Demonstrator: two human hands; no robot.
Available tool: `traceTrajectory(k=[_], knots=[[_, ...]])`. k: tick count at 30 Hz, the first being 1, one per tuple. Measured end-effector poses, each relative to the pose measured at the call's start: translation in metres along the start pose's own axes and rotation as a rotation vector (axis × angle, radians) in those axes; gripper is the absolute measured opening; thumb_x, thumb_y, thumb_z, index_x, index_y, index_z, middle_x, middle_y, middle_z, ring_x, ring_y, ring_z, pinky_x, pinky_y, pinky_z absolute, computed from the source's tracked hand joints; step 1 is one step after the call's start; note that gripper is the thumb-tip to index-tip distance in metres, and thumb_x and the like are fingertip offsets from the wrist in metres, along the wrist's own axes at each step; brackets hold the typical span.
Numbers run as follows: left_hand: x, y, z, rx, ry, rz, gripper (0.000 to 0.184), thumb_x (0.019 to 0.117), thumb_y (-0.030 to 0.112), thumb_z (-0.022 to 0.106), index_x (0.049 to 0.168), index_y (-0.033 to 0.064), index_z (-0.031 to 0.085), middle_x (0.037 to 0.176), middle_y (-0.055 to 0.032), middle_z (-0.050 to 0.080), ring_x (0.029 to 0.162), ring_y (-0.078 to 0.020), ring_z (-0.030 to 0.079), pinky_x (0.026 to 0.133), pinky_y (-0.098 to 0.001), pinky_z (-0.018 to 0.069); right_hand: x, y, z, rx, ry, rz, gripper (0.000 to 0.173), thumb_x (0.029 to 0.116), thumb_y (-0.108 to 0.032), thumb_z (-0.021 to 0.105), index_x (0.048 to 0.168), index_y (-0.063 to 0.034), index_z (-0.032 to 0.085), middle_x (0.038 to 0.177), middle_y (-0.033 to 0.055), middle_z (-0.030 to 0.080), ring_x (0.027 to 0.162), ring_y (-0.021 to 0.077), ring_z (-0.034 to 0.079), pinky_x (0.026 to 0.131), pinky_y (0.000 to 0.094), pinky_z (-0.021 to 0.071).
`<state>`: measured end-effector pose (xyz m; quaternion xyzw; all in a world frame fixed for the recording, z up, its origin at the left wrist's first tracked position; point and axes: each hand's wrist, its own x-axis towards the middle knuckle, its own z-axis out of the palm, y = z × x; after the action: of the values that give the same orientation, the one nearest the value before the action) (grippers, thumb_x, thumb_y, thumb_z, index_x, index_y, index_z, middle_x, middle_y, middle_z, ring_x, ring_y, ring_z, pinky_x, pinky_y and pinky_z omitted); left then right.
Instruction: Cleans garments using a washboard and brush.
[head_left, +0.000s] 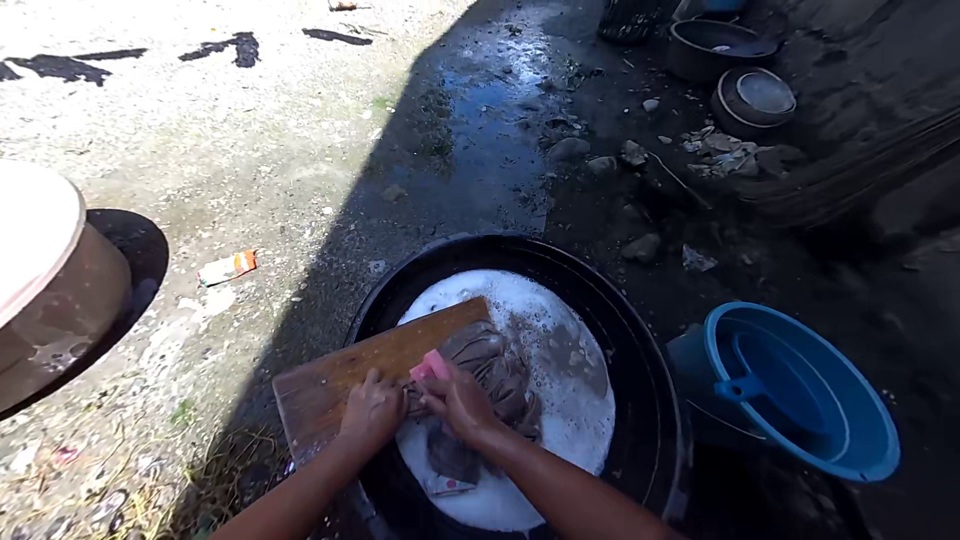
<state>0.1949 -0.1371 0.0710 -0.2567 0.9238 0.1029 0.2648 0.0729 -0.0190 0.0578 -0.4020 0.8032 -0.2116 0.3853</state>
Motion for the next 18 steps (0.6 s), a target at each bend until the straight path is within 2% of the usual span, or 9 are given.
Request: traceTrajectory(k=[4,6,8,10,11,13,15,17,18], knots=[[0.000,0.001,0.001,0.003,0.010,-0.002,0.046,0.1102,0.028,0.038,0.111,-0.0049,0.070,0.125,-0.0224,0.068,0.133,-0.0435,0.052,0.097,-0.0577,0.0444,0.061,0.076,-0.055,0.022,0.176,0.228,0.042,0.1060,-0.031,0.056,0.142,-0.0103,0.062,0.148,0.0228,0.053,0.135,0.0386,0.054,0.112,0.0539,0.0426],[0.001,0.001,-0.003,-0.027,-0.012,0.038,0.047,0.1117,0.030,0.037,0.116,-0.0053,0.069,0.130,-0.0234,0.066,0.135,-0.0443,0.050,0.099,-0.0592,0.0427,0.072,0.109,-0.075,0.337,0.303,0.211,0.042,0.1046,-0.021,0.061,0.141,-0.0002,0.060,0.139,0.0227,0.062,0.129,0.0304,0.060,0.111,0.0442,0.0436],[0.005,0.001,-0.009,-0.152,0.041,0.205,0.044,0.1118,0.027,0.040,0.118,-0.0071,0.068,0.130,-0.0257,0.065,0.131,-0.0453,0.054,0.102,-0.0622,0.0419,0.058,0.108,-0.077,0.859,0.374,0.075,0.052,0.1053,-0.009,0.056,0.153,0.0011,0.041,0.133,0.0201,0.062,0.100,0.0161,0.066,0.085,0.0300,0.0533],[0.010,0.013,-0.017,-0.376,0.168,0.439,0.039,0.1099,0.019,0.043,0.113,-0.0114,0.067,0.115,-0.0299,0.068,0.116,-0.0465,0.063,0.100,-0.0640,0.0434,0.032,0.097,-0.070,1.253,0.243,-0.184,0.080,0.1014,-0.007,0.055,0.164,-0.0087,0.005,0.144,0.0154,0.051,0.103,0.0125,0.066,0.084,0.0310,0.0576],[0.011,0.023,-0.026,-0.473,0.226,0.536,0.037,0.1093,0.016,0.043,0.109,-0.0126,0.066,0.105,-0.0300,0.069,0.105,-0.0447,0.067,0.095,-0.0613,0.0474,0.022,0.092,-0.064,1.352,0.166,-0.311,0.103,0.0913,-0.013,0.067,0.163,-0.0125,-0.008,0.146,0.0108,0.049,0.107,0.0099,0.066,0.086,0.0304,0.0587],[0.016,0.041,-0.046,-0.616,0.330,0.666,0.036,0.1090,0.014,0.041,0.103,-0.0128,0.065,0.092,-0.0257,0.067,0.087,-0.0342,0.067,0.084,-0.0485,0.0526,0.005,0.087,-0.060,1.353,0.066,-0.471,0.142,0.0717,-0.039,0.090,0.159,-0.0118,-0.020,0.154,0.0051,0.042,0.118,0.0052,0.064,0.096,0.0276,0.0567],[0.025,0.047,-0.060,-0.683,0.390,0.733,0.038,0.1087,0.015,0.042,0.098,-0.0124,0.065,0.086,-0.0214,0.066,0.080,-0.0243,0.063,0.078,-0.0388,0.0512,-0.014,0.083,-0.068,1.181,0.094,-0.541,0.146,0.0702,-0.049,0.086,0.156,-0.0005,-0.021,0.153,0.0061,0.042,0.120,0.0002,0.060,0.101,0.0228,0.0522],[0.035,0.048,-0.063,-0.709,0.333,0.797,0.039,0.1077,0.020,0.044,0.093,-0.0098,0.064,0.080,-0.0146,0.062,0.074,-0.0146,0.057,0.072,-0.0316,0.0469,-0.039,0.077,-0.082,1.128,0.219,-0.585,0.140,0.0700,-0.055,0.086,0.155,0.0047,-0.008,0.134,-0.0018,0.059,0.108,-0.0018,0.065,0.096,0.0215,0.0559],[0.038,0.051,-0.060,-0.724,0.263,0.839,0.040,0.1067,0.025,0.046,0.092,-0.0074,0.063,0.078,-0.0101,0.059,0.073,-0.0101,0.054,0.070,-0.0289,0.0454,-0.054,0.075,-0.091,1.155,0.268,-0.627,0.135,0.0717,-0.056,0.085,0.156,0.0026,-0.002,0.133,-0.0038,0.061,0.109,-0.0005,0.066,0.096,0.0228,0.0567]])
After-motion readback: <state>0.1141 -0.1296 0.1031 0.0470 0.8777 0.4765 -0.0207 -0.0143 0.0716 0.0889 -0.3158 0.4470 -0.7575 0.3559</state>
